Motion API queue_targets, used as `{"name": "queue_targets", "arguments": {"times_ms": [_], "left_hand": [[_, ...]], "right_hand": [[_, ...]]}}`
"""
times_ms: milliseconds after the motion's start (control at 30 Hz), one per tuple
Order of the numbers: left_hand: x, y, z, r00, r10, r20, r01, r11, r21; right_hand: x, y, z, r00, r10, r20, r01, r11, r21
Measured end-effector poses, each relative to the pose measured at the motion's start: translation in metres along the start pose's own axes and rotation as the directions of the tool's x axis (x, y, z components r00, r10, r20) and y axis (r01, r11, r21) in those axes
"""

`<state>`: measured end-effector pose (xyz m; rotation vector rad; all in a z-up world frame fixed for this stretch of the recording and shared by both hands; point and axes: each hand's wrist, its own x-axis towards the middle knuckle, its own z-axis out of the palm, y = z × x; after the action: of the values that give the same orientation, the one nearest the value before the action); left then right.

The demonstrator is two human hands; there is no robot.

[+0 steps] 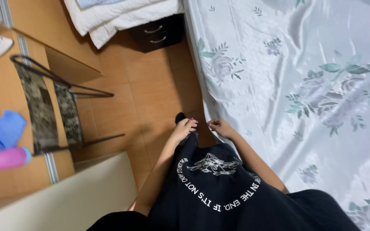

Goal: Folding a large silver bedsheet with attached fasteners on a bed.

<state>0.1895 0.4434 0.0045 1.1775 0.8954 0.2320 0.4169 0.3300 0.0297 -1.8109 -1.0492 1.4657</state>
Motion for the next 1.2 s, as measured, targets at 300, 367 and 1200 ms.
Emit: {"name": "queue_targets", "arguments": {"times_ms": [300,367,1200], "left_hand": [[0.171,0.099,-0.139,0.988,0.152,0.006,-0.152,0.988,-0.036],[0.202,0.142,-0.141,0.983,0.176,-0.051,-0.177,0.984,-0.018],[0.643,0.471,-0.192,0.906,0.394,0.158,-0.395,0.647,0.652]], "right_hand": [[0.158,-0.172,-0.053,0.938,-0.151,-0.312,0.224,0.952,0.21],[0.18,-0.204,-0.067,0.946,-0.101,-0.307,0.199,0.931,0.306],[0.515,-0.332,-0.316,0.824,0.066,-0.562,0.231,0.868,0.44]]}}
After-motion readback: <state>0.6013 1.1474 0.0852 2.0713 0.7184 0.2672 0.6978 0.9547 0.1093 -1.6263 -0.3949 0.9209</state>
